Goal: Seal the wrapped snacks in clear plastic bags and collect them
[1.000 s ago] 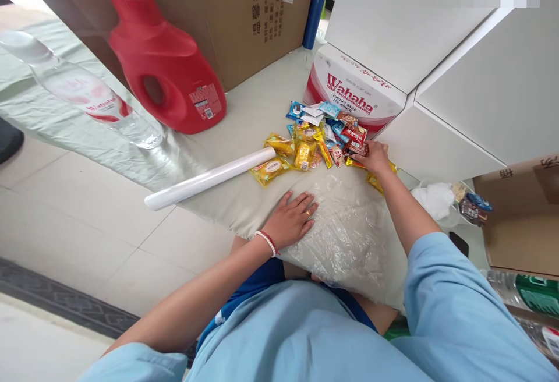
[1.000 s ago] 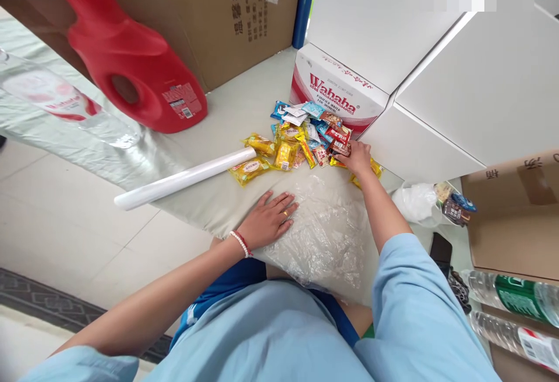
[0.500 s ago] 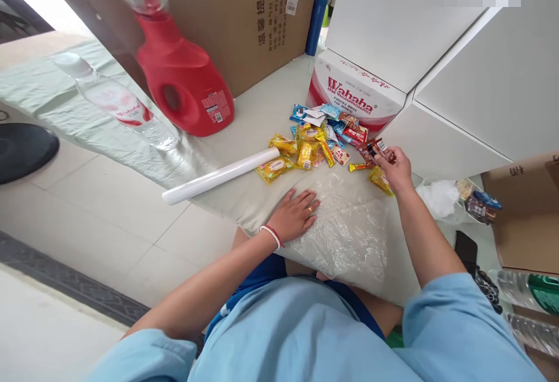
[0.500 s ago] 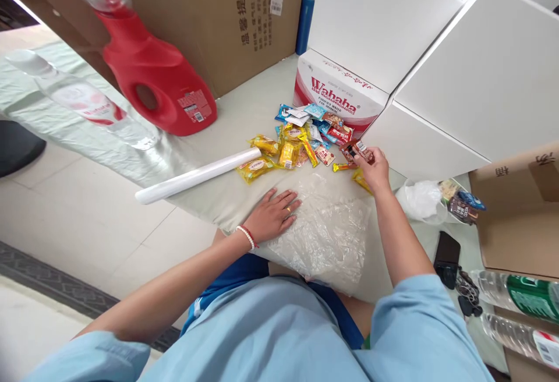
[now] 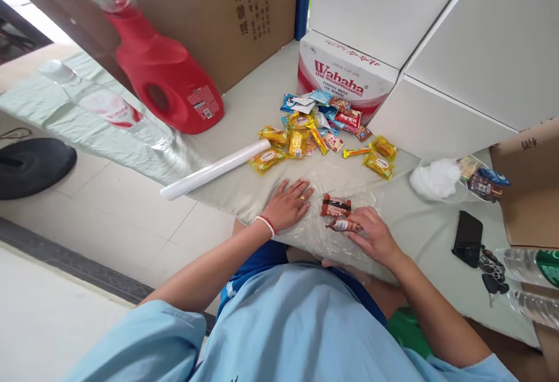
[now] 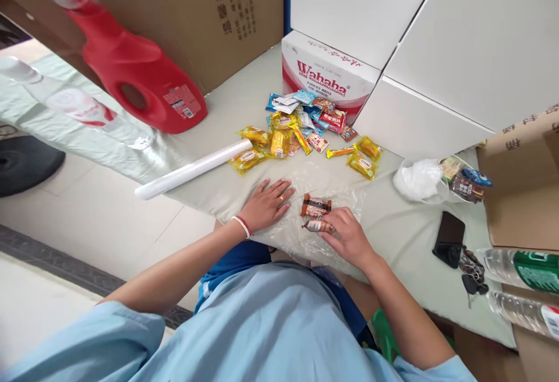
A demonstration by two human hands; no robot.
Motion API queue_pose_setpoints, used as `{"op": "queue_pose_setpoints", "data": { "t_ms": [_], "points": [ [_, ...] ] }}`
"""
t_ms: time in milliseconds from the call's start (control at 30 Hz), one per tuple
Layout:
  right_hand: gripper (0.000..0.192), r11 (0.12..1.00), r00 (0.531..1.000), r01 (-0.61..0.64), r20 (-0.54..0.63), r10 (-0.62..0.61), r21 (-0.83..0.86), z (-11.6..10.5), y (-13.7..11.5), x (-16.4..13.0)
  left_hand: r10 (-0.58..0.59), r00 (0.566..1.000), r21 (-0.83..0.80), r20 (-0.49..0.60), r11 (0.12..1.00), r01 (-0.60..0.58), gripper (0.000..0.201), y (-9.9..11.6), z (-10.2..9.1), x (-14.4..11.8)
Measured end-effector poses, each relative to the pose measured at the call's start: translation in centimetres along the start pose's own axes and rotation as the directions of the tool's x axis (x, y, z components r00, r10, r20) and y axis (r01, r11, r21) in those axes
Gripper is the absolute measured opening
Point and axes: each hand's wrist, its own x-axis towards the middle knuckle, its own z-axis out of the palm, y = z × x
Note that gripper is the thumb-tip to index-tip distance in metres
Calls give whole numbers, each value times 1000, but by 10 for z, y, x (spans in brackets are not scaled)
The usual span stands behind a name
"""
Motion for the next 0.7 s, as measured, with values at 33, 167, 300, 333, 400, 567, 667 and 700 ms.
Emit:
{"op": "queue_pose_setpoints", "data": {
  "t_ms": [33, 167, 300, 333, 400, 567, 667, 700],
  "points": [
    [30, 993, 995, -97, -22, 98, 68, -5, 0, 1, -7, 1000, 7, 0, 1000, 7, 52, 1, 1, 0],
    [46, 932, 954, -296, 8, 301, 208, -7, 7, 21, -23, 1000, 46, -12, 999, 24, 53, 3, 5, 1],
    [40, 959, 960, -269, 57, 275, -92, 15, 9, 42, -23, 1000, 66, -18, 998, 24, 52, 2, 6, 0],
    [42, 951, 962, -258, 46, 269, -169, 19, 7, 45, -19, 1000, 69, -13, 997, 20, 52, 1, 5, -1],
    [52, 944, 973, -212, 34, 228, -255, 24, -1, 49, -6, 1000, 76, 9, 997, 5, 53, -1, 3, -2],
    [63, 920, 956, -187, 153, 251, -344, 29, -12, 51, -21, 997, 99, 68, 995, 14, 55, -1, -2, -9],
    [60, 940, 944, -205, 198, 263, -272, 33, -3, 46, -62, 996, 107, 57, 993, 56, 55, 3, -3, -18],
    [64, 954, 947, -198, 207, 245, -223, 34, 0, 44, -73, 996, 109, 45, 992, 67, 55, 5, -3, -22]
  ]
}}
